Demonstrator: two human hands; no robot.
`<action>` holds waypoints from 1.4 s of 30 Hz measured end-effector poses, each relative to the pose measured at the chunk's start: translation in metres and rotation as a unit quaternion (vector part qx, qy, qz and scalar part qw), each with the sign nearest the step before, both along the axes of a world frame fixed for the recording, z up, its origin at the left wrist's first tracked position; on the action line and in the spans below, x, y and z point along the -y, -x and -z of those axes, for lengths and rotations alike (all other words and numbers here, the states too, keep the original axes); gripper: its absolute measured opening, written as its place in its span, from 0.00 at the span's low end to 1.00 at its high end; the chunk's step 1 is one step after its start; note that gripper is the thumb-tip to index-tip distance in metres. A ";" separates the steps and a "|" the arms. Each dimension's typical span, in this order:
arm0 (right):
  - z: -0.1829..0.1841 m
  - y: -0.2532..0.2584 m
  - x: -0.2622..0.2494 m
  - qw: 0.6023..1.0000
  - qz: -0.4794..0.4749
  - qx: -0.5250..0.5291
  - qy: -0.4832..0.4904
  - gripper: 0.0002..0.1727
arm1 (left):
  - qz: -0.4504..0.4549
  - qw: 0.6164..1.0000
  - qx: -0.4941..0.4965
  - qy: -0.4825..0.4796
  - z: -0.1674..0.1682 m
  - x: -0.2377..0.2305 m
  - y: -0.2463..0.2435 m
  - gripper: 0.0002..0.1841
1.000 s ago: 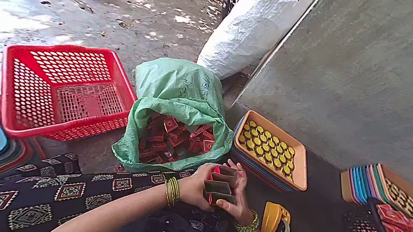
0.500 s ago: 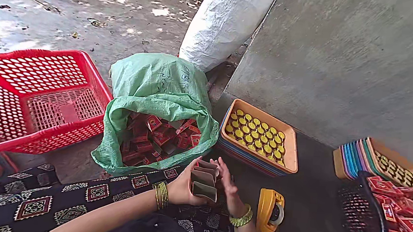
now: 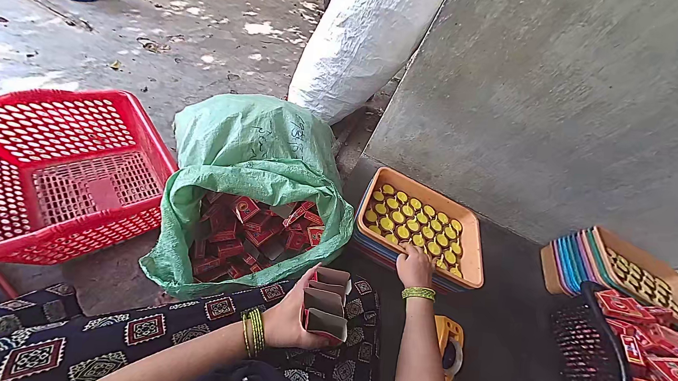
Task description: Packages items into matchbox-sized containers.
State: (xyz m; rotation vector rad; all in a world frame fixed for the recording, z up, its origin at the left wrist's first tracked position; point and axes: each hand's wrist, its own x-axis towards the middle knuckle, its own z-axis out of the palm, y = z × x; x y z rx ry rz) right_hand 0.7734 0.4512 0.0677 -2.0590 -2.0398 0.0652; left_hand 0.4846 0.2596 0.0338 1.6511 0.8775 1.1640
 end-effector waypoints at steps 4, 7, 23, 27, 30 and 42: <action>-0.022 0.004 -0.038 0.989 0.069 -0.079 0.107 0.24 | 0.006 0.997 -0.063 -0.036 0.001 0.004 -0.002 0.79; -0.026 0.019 -0.060 0.978 0.104 -0.036 0.177 0.27 | -0.002 0.994 -0.098 -0.038 0.003 0.006 -0.001 0.81; -0.044 0.048 0.039 0.880 -0.215 -0.376 -0.194 0.12 | -0.028 0.996 -0.080 -0.002 0.010 0.001 0.006 0.82; -0.062 0.071 0.101 0.808 -0.392 -0.407 -0.165 0.10 | -0.024 0.997 -0.079 -0.003 0.014 -0.001 0.006 0.82; -0.063 0.083 0.114 0.831 -0.439 -0.314 -0.133 0.06 | -0.021 0.996 -0.089 -0.010 0.017 -0.002 0.005 0.82; -0.041 0.059 -0.053 0.986 0.040 0.008 0.159 0.25 | -0.025 0.995 -0.097 0.002 0.010 0.001 0.003 0.80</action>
